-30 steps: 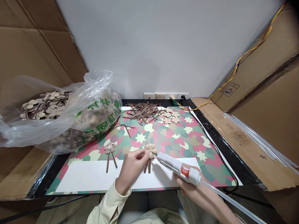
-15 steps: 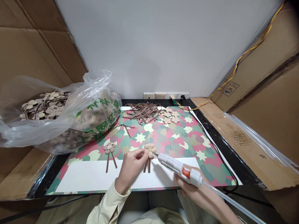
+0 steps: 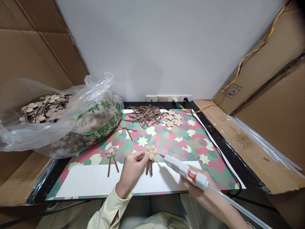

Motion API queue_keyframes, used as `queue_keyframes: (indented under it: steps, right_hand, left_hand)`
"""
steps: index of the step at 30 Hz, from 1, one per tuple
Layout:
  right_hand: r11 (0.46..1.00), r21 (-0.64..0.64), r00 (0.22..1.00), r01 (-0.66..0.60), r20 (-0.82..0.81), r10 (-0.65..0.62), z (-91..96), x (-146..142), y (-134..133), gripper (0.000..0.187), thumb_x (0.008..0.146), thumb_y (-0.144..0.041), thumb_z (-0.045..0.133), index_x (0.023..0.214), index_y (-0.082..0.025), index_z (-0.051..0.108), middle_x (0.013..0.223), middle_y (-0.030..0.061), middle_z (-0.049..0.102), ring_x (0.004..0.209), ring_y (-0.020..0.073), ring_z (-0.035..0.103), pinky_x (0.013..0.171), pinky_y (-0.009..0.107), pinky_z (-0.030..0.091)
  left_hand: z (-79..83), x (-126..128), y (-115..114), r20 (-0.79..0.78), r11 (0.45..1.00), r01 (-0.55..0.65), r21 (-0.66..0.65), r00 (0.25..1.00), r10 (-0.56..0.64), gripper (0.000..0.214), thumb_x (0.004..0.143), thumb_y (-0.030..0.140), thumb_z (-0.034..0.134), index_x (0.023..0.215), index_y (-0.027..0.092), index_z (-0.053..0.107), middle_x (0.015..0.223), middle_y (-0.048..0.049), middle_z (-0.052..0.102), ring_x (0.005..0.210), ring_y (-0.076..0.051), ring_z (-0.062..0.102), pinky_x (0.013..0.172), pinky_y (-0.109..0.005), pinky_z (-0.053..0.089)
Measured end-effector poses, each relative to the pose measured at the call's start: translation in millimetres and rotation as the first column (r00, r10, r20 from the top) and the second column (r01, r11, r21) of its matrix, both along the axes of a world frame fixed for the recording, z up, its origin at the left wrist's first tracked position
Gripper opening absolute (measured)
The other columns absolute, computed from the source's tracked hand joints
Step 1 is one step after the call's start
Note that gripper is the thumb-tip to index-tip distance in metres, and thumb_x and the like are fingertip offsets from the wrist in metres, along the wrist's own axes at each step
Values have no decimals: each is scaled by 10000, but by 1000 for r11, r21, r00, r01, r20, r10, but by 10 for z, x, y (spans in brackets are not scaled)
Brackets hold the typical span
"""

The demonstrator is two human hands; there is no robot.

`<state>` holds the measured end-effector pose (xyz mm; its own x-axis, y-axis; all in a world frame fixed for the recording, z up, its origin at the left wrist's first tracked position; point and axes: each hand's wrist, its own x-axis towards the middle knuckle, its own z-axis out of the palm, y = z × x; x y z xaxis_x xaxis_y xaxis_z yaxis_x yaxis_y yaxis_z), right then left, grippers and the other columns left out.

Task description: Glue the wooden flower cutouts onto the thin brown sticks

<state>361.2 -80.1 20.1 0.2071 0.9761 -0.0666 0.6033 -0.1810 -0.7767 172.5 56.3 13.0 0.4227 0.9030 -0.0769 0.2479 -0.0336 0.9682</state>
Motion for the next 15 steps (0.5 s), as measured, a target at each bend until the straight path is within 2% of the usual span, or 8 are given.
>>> queue_keyframes:
  steps: [2,5,10,12,15]
  right_hand:
    - [995,96,979,39,196,-57,-2,132,7,174,804,-246,446,644,-216,385,596,-21,434,506,130,429,491,243,319]
    - [979,191,872,69,465,-152,-5,372,60,149,829,-225,407,684,-221,370,672,8,453,520,144,428,499,260,312]
    - [977,186,673,105,710,-207,-154,689,254,104,791,-105,377,802,-198,422,875,88,500,677,204,512,537,287,341]
    - [981,178,668,78,721,-184,-239,758,334,162,756,-65,380,843,-187,443,948,109,498,774,224,532,580,294,376]
    - [985,171,751,38,645,-141,-299,820,417,182,752,-83,418,906,-164,472,1001,127,496,892,241,535,686,309,426]
  left_hand:
    - [23,-4,12,64,998,-17,-58,998,21,234,779,352,596,779,151,717,797,-56,735,744,-200,667,691,-248,499]
    - [48,-27,29,159,991,-21,-132,986,42,224,767,342,619,721,138,702,749,-53,724,711,-189,659,703,-251,495]
    - [57,-87,62,336,964,82,-253,942,8,250,790,345,600,690,128,677,686,-56,695,656,-180,642,668,-270,495]
    - [60,-104,68,375,956,109,-273,927,1,253,797,338,593,690,123,673,667,-61,689,634,-174,634,648,-267,491]
    - [70,-120,63,414,950,124,-285,910,5,234,789,321,605,691,119,670,665,-62,684,627,-170,634,647,-265,488]
